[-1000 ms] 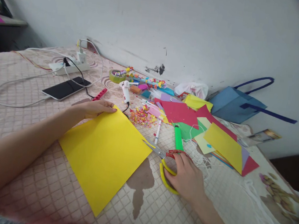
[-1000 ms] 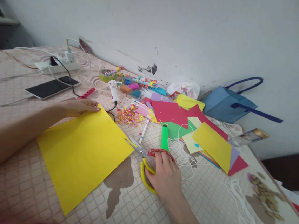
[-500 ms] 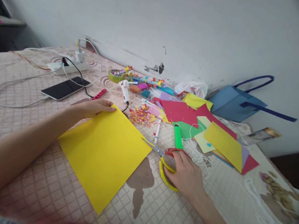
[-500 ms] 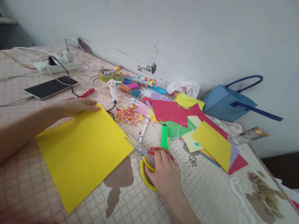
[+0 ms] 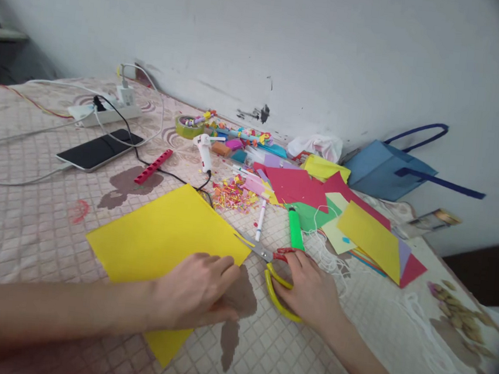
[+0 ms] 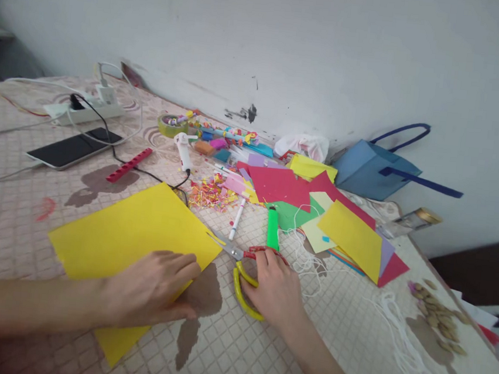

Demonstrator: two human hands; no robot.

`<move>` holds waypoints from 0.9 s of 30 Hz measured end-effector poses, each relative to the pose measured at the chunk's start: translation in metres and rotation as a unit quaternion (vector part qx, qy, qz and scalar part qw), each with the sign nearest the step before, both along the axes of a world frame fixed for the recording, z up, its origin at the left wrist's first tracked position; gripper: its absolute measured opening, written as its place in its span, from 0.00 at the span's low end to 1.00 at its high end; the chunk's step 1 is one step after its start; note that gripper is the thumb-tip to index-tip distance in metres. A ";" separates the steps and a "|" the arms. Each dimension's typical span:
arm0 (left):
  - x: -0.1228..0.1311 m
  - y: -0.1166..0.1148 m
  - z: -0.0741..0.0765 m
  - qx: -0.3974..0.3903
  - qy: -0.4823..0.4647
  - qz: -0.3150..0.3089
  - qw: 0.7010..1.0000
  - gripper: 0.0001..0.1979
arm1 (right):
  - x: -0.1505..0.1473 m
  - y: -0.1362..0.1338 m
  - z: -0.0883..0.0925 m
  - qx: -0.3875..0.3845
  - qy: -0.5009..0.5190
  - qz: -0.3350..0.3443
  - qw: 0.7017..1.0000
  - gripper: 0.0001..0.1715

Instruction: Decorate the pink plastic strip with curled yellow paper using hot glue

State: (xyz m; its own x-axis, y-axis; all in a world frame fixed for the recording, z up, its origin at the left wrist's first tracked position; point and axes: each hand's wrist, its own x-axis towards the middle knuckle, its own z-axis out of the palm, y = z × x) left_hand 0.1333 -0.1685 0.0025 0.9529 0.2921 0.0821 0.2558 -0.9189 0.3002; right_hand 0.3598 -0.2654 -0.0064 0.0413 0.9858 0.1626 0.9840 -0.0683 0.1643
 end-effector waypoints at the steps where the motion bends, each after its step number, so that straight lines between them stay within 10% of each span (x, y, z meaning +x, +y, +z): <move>1: 0.001 -0.005 -0.002 0.002 0.022 0.005 1.000 0.15 | 0.000 0.000 0.001 -0.002 -0.002 -0.001 1.000 0.18; 11: 0.004 -0.002 -0.009 -0.002 0.058 0.021 0.998 0.04 | -0.003 0.002 0.004 -0.019 -0.017 0.006 1.000 0.18; 20: 0.022 0.105 0.000 -0.017 -0.059 0.020 0.998 0.06 | -0.002 0.001 0.002 0.003 -0.028 0.017 0.999 0.16; 27: 0.028 0.124 -0.004 -0.042 -0.077 -0.052 0.995 0.05 | 0.001 -0.001 0.001 0.021 -0.031 0.028 0.999 0.18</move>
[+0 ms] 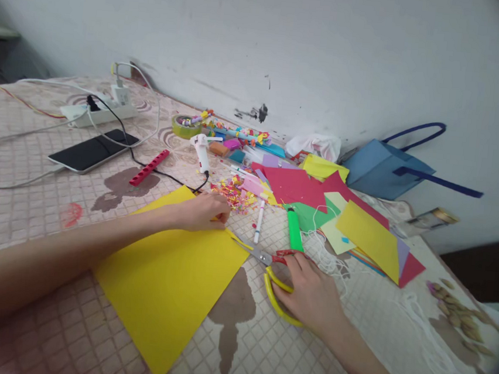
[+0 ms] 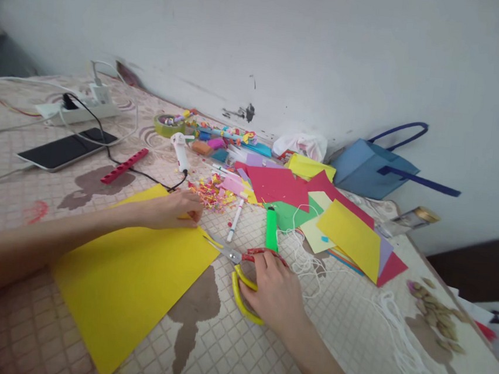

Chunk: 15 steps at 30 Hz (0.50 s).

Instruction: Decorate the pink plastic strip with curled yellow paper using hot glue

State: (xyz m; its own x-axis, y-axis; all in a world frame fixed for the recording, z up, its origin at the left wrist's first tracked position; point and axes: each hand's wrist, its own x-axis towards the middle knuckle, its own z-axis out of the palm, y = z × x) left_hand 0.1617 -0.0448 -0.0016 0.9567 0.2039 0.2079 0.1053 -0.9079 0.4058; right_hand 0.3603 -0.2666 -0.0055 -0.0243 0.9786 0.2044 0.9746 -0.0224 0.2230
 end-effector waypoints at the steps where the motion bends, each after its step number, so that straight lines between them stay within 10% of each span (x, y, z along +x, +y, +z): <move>1: 0.000 0.000 0.002 -0.014 0.006 -0.004 1.000 0.05 | 0.001 0.000 0.000 0.001 0.000 0.000 1.000 0.18; 15: 0.000 0.005 0.013 -0.186 0.104 -0.024 0.977 0.07 | 0.001 -0.005 -0.002 0.054 -0.035 0.041 0.997 0.19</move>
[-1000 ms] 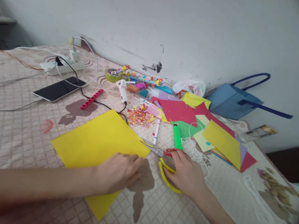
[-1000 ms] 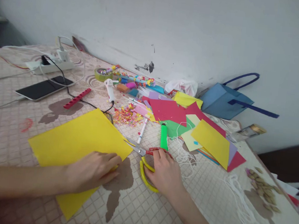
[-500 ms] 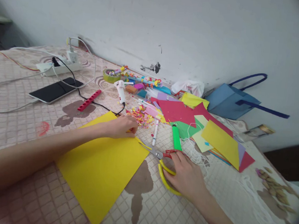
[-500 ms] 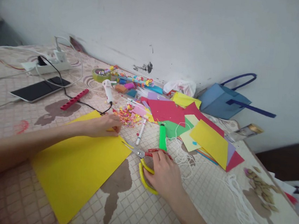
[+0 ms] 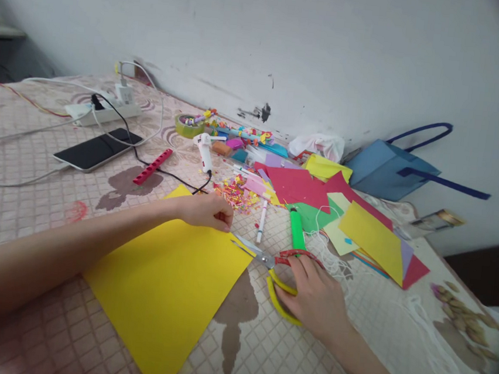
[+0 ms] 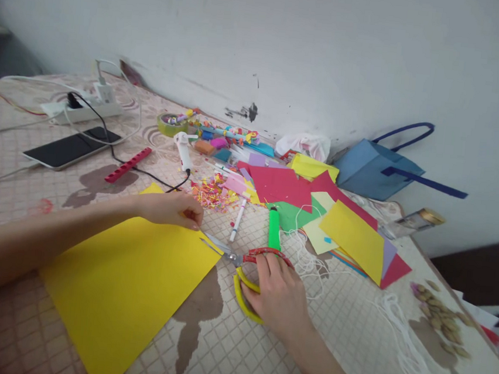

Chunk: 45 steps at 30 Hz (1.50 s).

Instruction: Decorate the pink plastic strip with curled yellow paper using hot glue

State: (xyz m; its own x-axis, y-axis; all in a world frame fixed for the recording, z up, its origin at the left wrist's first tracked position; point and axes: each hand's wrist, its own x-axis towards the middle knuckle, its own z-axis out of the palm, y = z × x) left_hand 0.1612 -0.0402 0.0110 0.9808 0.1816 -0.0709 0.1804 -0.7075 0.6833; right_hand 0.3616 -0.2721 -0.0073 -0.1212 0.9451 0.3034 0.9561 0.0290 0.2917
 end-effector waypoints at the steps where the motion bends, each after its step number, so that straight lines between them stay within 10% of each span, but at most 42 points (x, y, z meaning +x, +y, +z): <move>1: 0.000 0.000 0.000 -0.008 0.006 0.002 1.000 0.07 | -0.001 0.000 0.001 0.002 -0.002 0.000 1.000 0.20; 20: -0.003 0.003 0.001 -0.159 -0.001 -0.020 0.987 0.07 | -0.001 -0.001 0.001 0.011 -0.025 0.005 1.000 0.21; 45: -0.003 0.002 0.003 -0.161 0.022 -0.014 0.987 0.09 | -0.002 -0.003 0.004 0.025 -0.058 0.016 0.998 0.20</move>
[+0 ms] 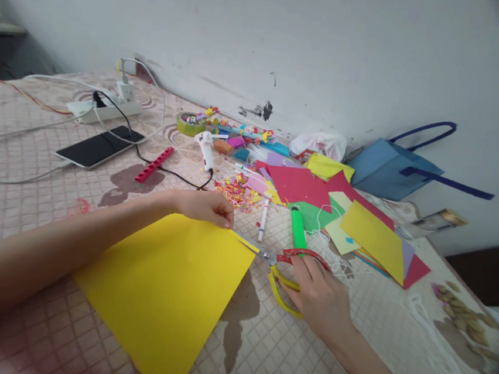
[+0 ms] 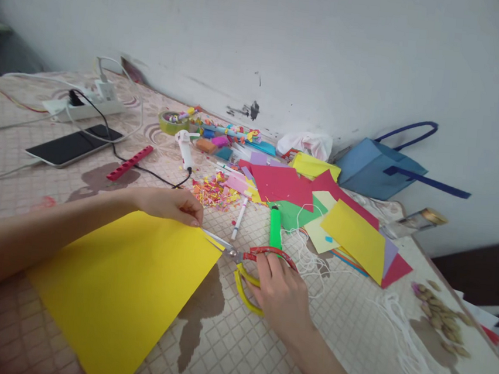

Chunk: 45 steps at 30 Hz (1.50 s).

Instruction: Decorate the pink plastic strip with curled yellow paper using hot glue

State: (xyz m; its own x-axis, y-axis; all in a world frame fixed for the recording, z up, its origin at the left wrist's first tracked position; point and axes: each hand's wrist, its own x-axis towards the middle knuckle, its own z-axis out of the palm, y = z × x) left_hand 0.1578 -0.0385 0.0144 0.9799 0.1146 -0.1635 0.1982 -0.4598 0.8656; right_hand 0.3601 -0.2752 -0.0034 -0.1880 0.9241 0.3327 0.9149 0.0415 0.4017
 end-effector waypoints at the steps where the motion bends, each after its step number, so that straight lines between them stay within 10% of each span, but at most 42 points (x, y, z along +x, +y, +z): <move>1: 0.000 0.000 0.000 0.002 -0.001 -0.001 1.000 0.09 | 0.000 0.000 0.000 0.000 0.000 0.001 1.000 0.20; 45: -0.010 0.013 0.008 0.051 0.027 -0.024 0.998 0.13 | -0.005 0.004 0.001 0.022 0.022 0.019 0.999 0.20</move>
State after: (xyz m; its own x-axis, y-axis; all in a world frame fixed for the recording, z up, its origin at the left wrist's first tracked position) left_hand 0.1478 -0.0256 0.0222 0.9746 0.0872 -0.2061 0.2193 -0.5556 0.8020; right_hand 0.3547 -0.2708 -0.0022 -0.2080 0.9005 0.3820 0.9295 0.0603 0.3639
